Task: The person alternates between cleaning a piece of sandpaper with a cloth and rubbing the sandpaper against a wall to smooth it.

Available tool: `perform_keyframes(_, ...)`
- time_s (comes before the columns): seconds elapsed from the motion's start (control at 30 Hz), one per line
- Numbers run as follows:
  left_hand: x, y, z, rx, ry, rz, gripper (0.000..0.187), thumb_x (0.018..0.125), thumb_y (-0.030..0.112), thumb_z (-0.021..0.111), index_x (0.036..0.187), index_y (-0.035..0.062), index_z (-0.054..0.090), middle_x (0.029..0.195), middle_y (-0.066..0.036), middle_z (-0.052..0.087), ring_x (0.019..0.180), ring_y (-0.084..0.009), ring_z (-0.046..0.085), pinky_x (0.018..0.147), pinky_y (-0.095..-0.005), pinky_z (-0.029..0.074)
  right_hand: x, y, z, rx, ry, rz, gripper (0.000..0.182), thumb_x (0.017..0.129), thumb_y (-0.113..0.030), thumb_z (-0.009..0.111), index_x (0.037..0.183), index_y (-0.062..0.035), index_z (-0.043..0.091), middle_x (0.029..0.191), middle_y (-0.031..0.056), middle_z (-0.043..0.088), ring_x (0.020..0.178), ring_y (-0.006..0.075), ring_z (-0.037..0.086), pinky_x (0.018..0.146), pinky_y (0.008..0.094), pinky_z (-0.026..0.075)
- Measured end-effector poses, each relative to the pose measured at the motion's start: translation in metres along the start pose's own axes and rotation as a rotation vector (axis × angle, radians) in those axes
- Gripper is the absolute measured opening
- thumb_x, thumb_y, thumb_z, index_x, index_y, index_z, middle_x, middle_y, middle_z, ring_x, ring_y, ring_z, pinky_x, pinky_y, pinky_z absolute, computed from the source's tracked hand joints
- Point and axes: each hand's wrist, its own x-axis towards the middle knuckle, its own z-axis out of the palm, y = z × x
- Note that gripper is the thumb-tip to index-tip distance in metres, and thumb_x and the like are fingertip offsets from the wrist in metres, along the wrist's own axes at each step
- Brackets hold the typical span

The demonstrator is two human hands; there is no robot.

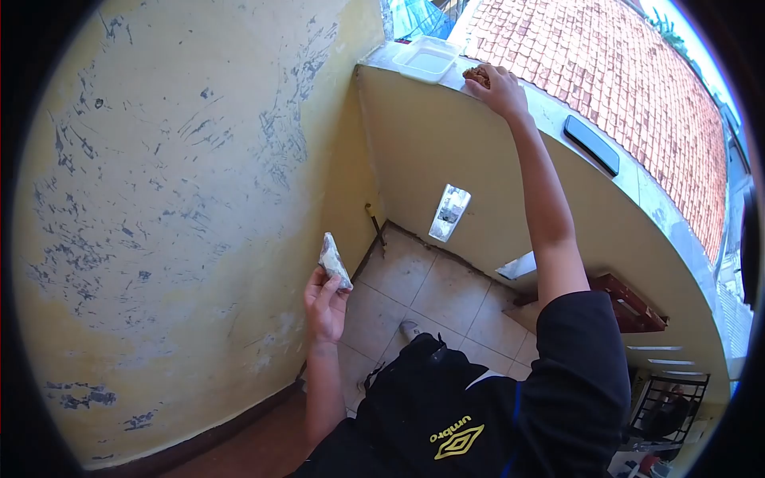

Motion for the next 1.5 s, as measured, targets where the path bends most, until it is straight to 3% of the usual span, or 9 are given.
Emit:
perform_keyframes(0.1,0.006,0.003,0.015,-0.016,0.021,0.018,0.028,0.098,0.004,0.068,0.125,0.0063,0.061,0.116,-0.005,0.067,0.099,-0.0143,0.066,0.088,-0.0312,0.057,0.014,-0.001,0.026,0.048,-0.118,-0.041,0.048,0.106,-0.049,0.065,0.13,-0.007,0.064,0.13,0.0172,0.07,0.122,0.0374,0.066,0.099,0.0527,0.054)
perform_keyframes(0.23,0.006,0.01,0.014,0.001,0.049,0.075,0.029,0.098,0.002,0.065,0.127,0.004,0.062,0.114,-0.005,0.067,0.096,-0.0121,0.065,0.079,-0.0284,0.055,-0.076,-0.08,-0.01,0.741,-0.158,0.057,0.04,0.107,-0.036,0.069,0.127,-0.0019,0.061,0.106,0.0145,0.076,0.092,0.0261,0.072,0.086,0.0387,0.056)
perform_keyframes(0.37,0.003,0.017,0.011,0.167,0.047,0.138,0.036,0.097,0.002,0.064,0.133,-0.0006,0.062,0.11,-0.003,0.067,0.09,-0.0089,0.061,0.072,-0.0243,0.05,-0.208,-0.174,-0.012,1.329,-0.418,-0.096,0.034,0.108,-0.029,0.068,0.127,-0.0028,0.058,0.108,0.0127,0.075,0.095,0.0175,0.07,0.085,0.0334,0.055)
perform_keyframes(0.6,0.003,0.029,0.028,0.055,0.183,0.196,0.021,0.109,0.015,0.059,0.125,0.003,0.065,0.113,-0.001,0.065,0.098,-0.0075,0.058,0.082,-0.0283,0.049,-0.297,-0.278,-0.019,1.061,-0.399,-0.291,0.028,0.105,-0.028,0.071,0.118,-0.0055,0.062,0.1,0.0178,0.072,0.086,0.0359,0.073,0.074,0.0412,0.057)
perform_keyframes(0.9,0.001,0.003,-0.001,0.056,0.428,0.383,0.019,0.116,0.02,0.053,0.117,0.0051,0.065,0.108,-0.001,0.069,0.105,-0.0099,0.065,0.093,-0.0293,0.053,-0.324,-0.29,-0.023,1.021,-0.256,-0.442,0.023,0.101,-0.032,0.072,0.1,-0.0108,0.061,0.087,0.0072,0.068,0.074,0.0309,0.071,0.06,0.0436,0.054)
perform_keyframes(1.1,0.002,0.008,0.01,-0.034,0.399,0.404,0.019,0.117,0.022,0.055,0.109,0.0061,0.062,0.101,0.0,0.066,0.087,-0.006,0.061,0.076,-0.0259,0.051,-0.341,-0.268,-0.019,0.896,-0.414,-0.691,0.021,0.1,-0.027,0.074,0.102,-0.0099,0.063,0.087,0.0079,0.07,0.077,0.0306,0.073,0.062,0.044,0.055)
perform_keyframes(1.3,-0.011,-0.009,0.032,0.285,0.287,0.516,0.019,0.117,0.023,0.055,0.104,0.0095,0.058,0.081,0.007,0.052,0.07,0.0006,0.039,0.059,-0.0226,0.026,-0.312,-0.282,-0.033,0.926,-0.199,-0.357,0.02,0.101,-0.025,0.074,0.102,-0.0077,0.065,0.085,0.0117,0.072,0.071,0.0335,0.072,0.06,0.0421,0.055)
perform_keyframes(1.33,-0.006,-0.005,0.031,0.233,0.305,0.514,0.019,0.118,0.024,0.054,0.105,0.0091,0.056,0.087,0.005,0.057,0.074,-0.001,0.048,0.062,-0.0219,0.037,-0.315,-0.285,-0.037,0.993,-0.204,-0.341,0.019,0.101,-0.025,0.074,0.102,-0.0073,0.066,0.084,0.0127,0.071,0.07,0.0342,0.072,0.06,0.042,0.054)
perform_keyframes(1.5,-0.008,0.015,0.031,-0.01,0.239,0.458,0.019,0.118,0.025,0.052,0.11,0.008,0.055,0.103,-0.002,0.064,0.092,-0.0077,0.062,0.085,-0.0278,0.056,-0.345,-0.275,-0.046,0.989,-0.281,-0.513,0.021,0.102,-0.026,0.073,0.099,-0.0076,0.064,0.083,0.0139,0.071,0.069,0.0352,0.071,0.06,0.0426,0.054)
